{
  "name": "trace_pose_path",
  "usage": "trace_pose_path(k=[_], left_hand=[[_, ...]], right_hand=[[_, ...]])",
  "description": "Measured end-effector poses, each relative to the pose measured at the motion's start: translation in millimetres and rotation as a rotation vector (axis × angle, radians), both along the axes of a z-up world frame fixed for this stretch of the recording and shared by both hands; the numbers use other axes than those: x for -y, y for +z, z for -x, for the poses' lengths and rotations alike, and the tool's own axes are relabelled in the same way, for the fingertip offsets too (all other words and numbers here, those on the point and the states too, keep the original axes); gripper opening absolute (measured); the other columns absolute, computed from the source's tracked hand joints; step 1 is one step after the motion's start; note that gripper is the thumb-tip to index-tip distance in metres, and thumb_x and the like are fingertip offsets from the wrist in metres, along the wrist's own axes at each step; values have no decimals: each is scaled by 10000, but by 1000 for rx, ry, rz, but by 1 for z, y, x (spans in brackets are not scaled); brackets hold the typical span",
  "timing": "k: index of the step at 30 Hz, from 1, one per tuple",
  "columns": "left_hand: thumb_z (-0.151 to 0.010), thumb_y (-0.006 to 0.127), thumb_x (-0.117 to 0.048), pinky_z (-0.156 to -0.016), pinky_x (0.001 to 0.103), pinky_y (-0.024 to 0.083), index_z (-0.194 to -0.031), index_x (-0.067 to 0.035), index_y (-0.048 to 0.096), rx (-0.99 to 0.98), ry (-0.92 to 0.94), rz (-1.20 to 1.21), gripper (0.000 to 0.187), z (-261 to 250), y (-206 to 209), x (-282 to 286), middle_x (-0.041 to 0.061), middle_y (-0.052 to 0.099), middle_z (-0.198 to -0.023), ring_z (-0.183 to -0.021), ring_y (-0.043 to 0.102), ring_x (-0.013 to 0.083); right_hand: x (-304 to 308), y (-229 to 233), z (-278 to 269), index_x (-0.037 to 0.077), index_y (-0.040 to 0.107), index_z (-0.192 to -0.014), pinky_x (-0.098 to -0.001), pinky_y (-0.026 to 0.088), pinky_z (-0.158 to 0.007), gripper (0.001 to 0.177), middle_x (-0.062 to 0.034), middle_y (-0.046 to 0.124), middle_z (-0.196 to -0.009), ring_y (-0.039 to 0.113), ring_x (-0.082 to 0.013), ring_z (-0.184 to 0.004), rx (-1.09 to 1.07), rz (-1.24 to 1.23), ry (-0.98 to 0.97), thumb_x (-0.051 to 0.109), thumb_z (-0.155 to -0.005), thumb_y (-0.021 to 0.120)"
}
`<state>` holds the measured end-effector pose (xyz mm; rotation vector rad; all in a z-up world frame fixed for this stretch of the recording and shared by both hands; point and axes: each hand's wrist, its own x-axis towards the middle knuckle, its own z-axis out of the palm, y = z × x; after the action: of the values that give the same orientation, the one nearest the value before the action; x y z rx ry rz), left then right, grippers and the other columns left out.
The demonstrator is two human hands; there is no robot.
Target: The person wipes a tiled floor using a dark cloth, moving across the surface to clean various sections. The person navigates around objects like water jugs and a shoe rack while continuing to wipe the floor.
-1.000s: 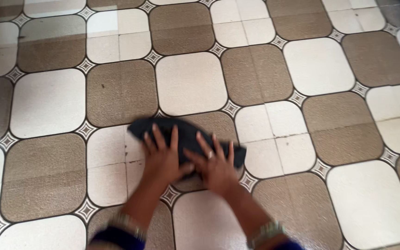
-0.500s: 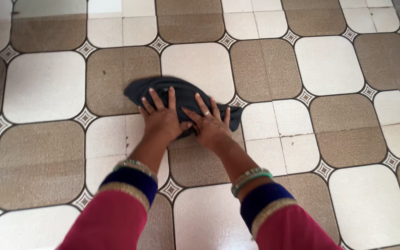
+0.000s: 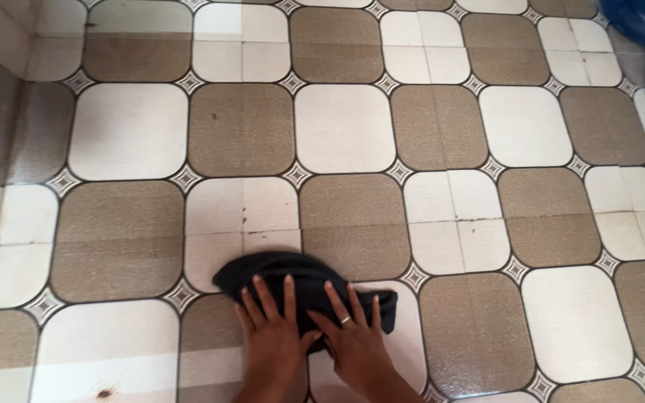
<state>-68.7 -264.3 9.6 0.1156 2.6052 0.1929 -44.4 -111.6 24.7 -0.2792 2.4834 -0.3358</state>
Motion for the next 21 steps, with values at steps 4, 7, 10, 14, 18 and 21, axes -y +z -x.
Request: trace_pose_path(k=[4,7,10,14,18,21], left_hand=[[-829,704,-715,-1155,729,137,-1633,-118,9,96,-106,79,1219,18,3,1,439,-51,-1601,-1456,58,663],[-819,684,-753,-1159,718,145,-1647,-152,-16,104,-147,114,1240,34,9,1,434,-78,-1611,-1462,36,671],[-801,679,-778,-1172,705,142,-1652,-174,-31,90,-118,133,1262,51,8,-4,422,-97,-1622,-1473,19,665],[-785,686,-793,-1186,699,123,-1652,-179,-54,92,-60,150,1295,80,3,-12,416,-127,-1624,-1475,2,662],[-771,701,-793,-1176,711,94,-1660,-178,-67,96,10,118,1326,120,-1,-21,439,-161,-1615,-1460,-24,695],[-767,714,-778,-1158,752,81,-1662,-188,-66,39,41,82,1326,147,-5,-28,415,-166,-1612,-1461,-49,683]], right_hand=[[2,11,10,387,350,-1545,-728,57,-1179,602,-24,-46,-1707,-26,-385,-1565,48,-42,0,224,-1005,563],[8,21,25,429,263,-1583,-708,61,-1201,685,-7,-100,-1716,-61,-374,-1575,121,-118,7,197,-1009,555],[10,24,41,452,219,-1598,-709,69,-1205,733,5,-123,-1724,-62,-367,-1581,107,-175,19,164,-1012,551],[4,17,70,476,214,-1591,-701,105,-1211,741,27,-128,-1728,-39,-357,-1586,47,-196,43,166,-1009,551],[-6,10,119,519,153,-1600,-696,122,-1209,826,14,-173,-1718,-30,-388,-1570,40,-286,143,158,-986,570],[-14,3,148,513,200,-1574,-732,176,-1184,665,23,-129,-1722,10,-396,-1582,-19,-228,109,314,-1040,543]])
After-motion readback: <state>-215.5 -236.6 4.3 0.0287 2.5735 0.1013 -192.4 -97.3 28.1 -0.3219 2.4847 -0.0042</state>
